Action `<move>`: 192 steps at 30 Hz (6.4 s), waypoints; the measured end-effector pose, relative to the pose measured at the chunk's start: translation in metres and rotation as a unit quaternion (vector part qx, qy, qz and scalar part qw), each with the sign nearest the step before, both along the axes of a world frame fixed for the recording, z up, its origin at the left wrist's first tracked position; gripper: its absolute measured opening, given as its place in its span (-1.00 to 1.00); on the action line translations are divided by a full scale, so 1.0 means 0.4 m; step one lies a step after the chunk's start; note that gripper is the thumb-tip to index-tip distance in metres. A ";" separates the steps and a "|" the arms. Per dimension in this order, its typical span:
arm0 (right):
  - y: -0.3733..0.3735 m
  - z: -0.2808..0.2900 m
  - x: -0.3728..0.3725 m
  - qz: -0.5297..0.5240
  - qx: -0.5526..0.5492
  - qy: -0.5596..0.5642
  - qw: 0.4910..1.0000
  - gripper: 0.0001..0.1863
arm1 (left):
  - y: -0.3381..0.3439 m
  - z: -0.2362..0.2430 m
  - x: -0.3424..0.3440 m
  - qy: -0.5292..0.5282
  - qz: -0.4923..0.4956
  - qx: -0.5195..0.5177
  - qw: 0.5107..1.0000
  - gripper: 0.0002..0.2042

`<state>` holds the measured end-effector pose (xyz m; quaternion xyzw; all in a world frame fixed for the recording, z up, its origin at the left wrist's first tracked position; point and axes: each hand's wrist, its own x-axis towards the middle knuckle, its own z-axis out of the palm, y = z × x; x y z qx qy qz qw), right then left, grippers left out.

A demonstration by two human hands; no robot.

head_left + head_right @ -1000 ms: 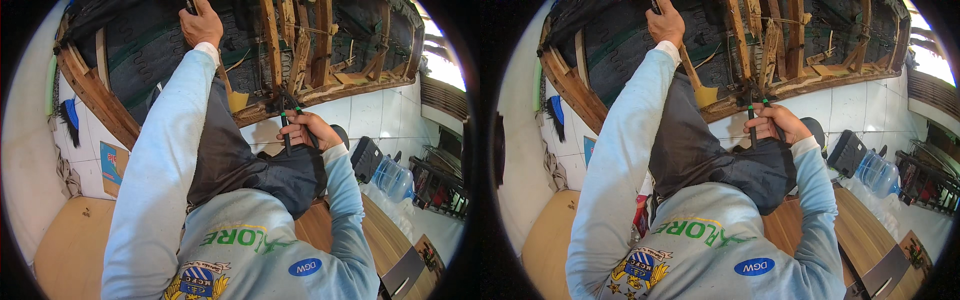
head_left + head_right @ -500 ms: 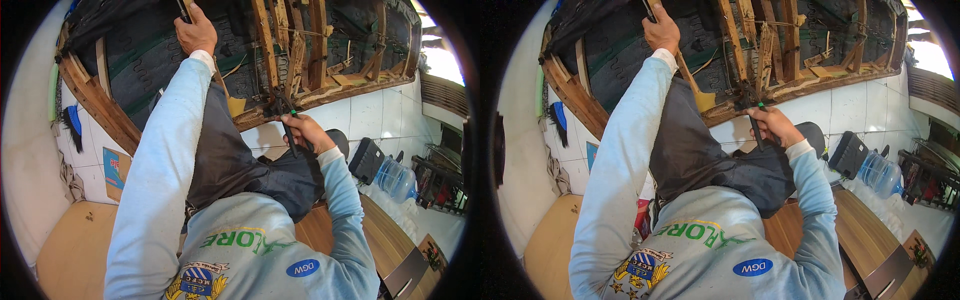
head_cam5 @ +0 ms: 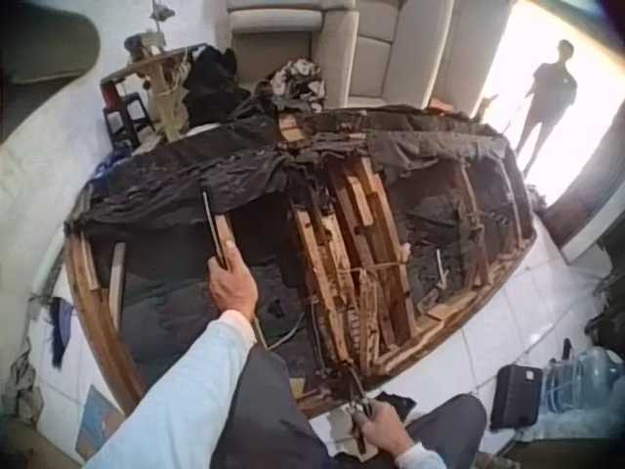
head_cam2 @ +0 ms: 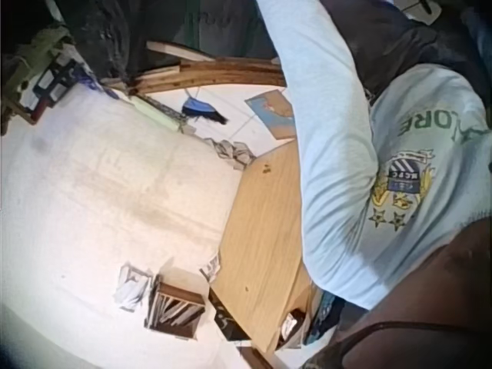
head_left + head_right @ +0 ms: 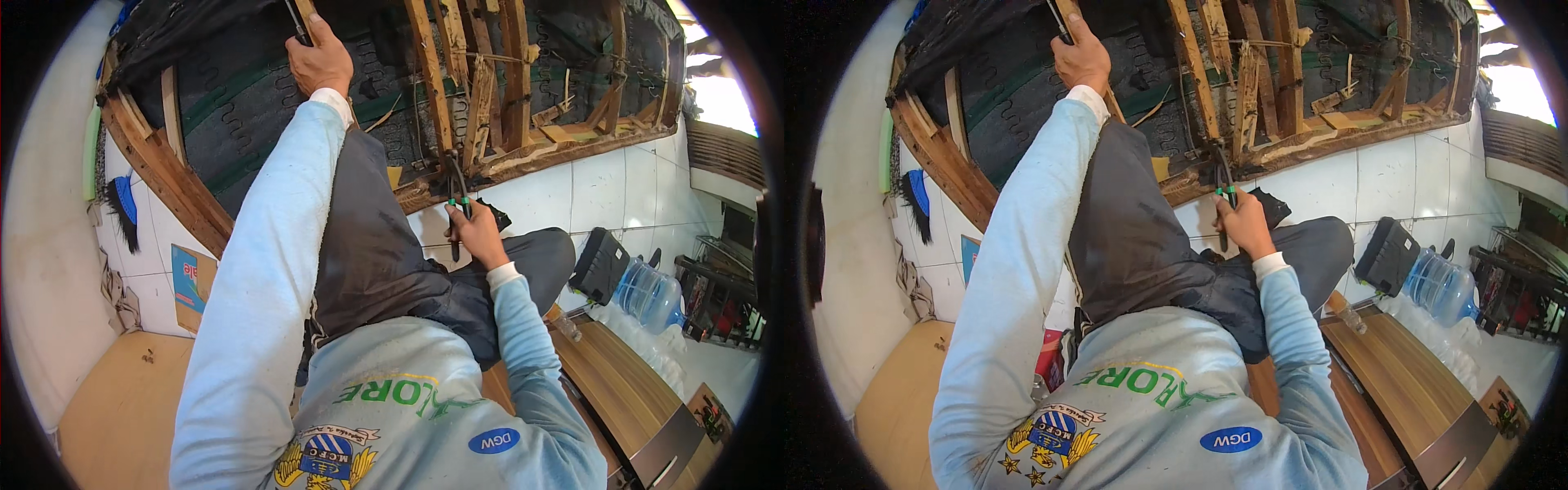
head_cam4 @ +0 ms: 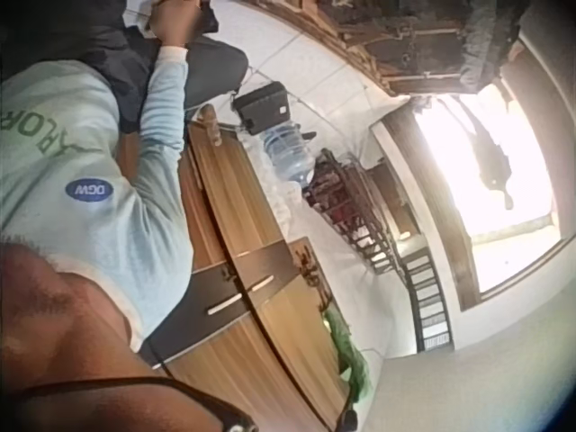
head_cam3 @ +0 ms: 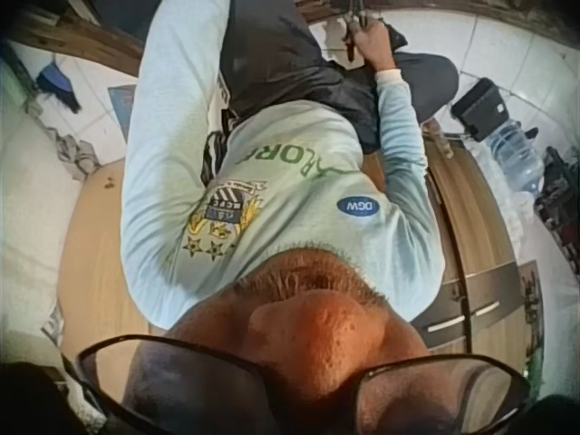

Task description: The person retrieves pliers and a screwdriver from a wall-mounted tool rack and sits on the floor to work on an overturned wooden furniture frame. They use the screwdriver to pry and remove staples and fabric from the wooden frame, occasionally using the pliers to assist in pulling out the fasteners.

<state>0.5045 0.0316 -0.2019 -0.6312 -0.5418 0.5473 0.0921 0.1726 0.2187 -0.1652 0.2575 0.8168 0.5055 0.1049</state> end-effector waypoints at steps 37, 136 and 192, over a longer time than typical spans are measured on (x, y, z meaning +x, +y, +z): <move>0.092 0.143 -0.005 -0.083 -0.277 0.212 0.933 -0.48 | 0.000 0.014 0.010 -0.023 -0.003 -0.004 1.000 -0.08; 0.064 0.226 -0.082 -0.259 -0.279 0.365 0.850 -0.36 | 0.023 -0.015 0.005 0.037 0.020 0.031 0.999 -0.21; 0.386 0.293 -0.186 -0.333 -0.399 0.630 0.577 -0.78 | 0.001 0.023 0.006 -0.010 0.017 -0.016 1.000 -0.15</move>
